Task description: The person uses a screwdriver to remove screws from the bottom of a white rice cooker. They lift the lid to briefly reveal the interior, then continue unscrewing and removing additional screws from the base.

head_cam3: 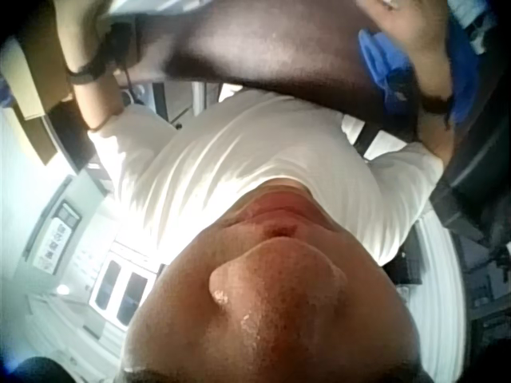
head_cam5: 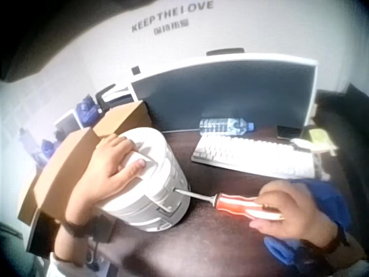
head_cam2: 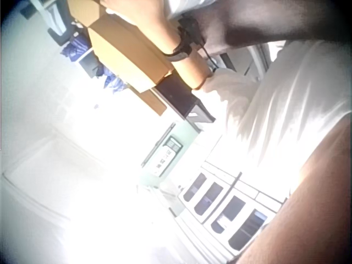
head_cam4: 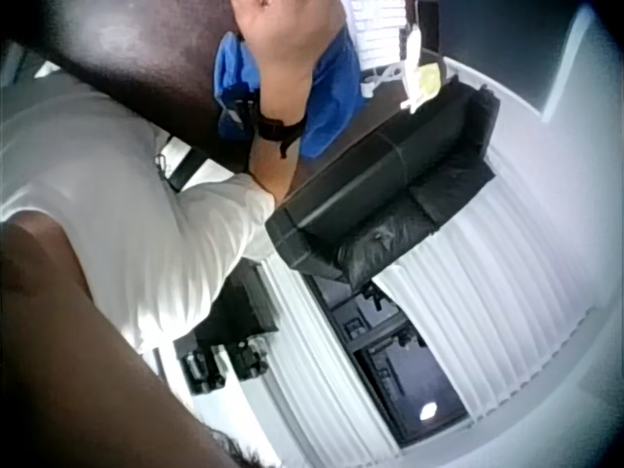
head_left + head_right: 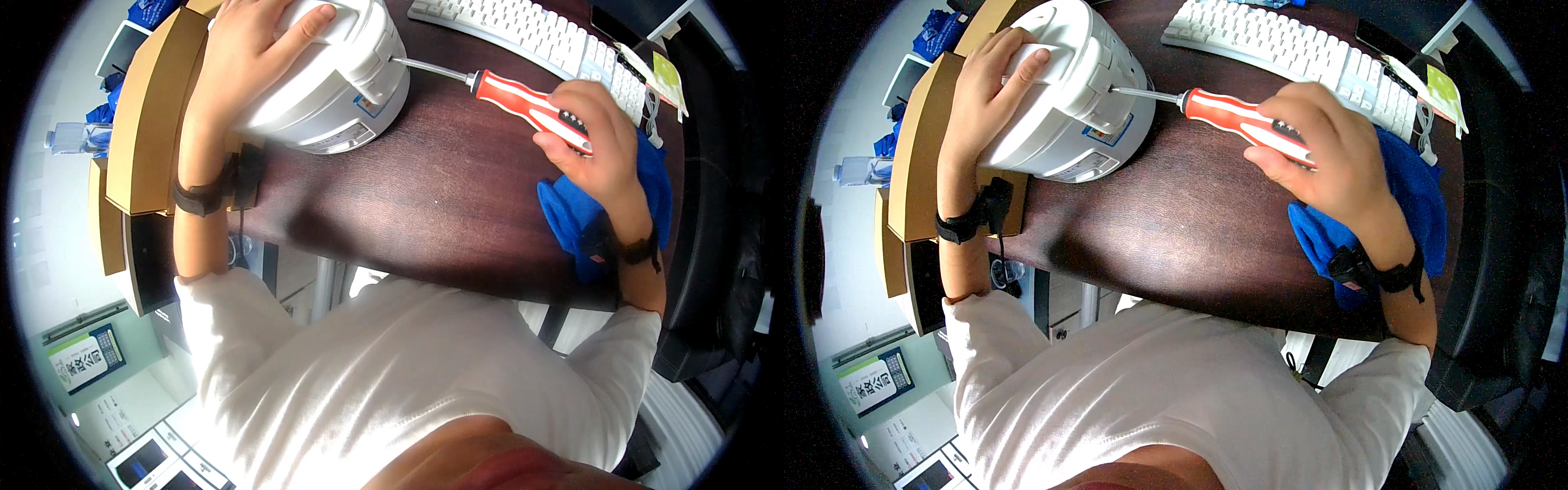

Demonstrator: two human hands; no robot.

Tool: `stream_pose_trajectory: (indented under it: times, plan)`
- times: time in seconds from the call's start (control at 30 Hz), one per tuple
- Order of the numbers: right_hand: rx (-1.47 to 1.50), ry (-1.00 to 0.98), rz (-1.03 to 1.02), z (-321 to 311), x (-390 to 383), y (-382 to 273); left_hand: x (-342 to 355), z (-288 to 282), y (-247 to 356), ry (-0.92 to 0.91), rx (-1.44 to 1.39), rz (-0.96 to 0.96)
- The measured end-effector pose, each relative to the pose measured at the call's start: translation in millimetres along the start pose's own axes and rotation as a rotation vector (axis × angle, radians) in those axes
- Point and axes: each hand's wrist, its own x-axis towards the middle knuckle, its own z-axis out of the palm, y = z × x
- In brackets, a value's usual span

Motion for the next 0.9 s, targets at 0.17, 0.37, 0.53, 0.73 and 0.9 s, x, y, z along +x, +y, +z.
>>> stream_pose_trajectory:
  times: [0.17, 0.37, 0.53, 0.73, 0.9]
  plan:
    - [1.153, 0.371, 0.876, 14, -17, -6, 1, 0, 2, -0.023, -0.008, -0.005]
    - [1.423, 0.341, 1.247, 15, -11, -24, -2, 1, 1, -0.004, 0.008, -0.043]
    - [0.811, -0.082, 0.948, -8, -3, -8, 0, 1, -1, -0.01, 0.003, -0.009]
    - [-0.052, 0.012, 0.064, -9, 4, -8, 0, 2, -3, 0.012, 0.007, -0.009]
    - [0.178, 0.017, 0.25, 2, -16, -1, 1, 1, -3, -0.013, -0.008, -0.025]
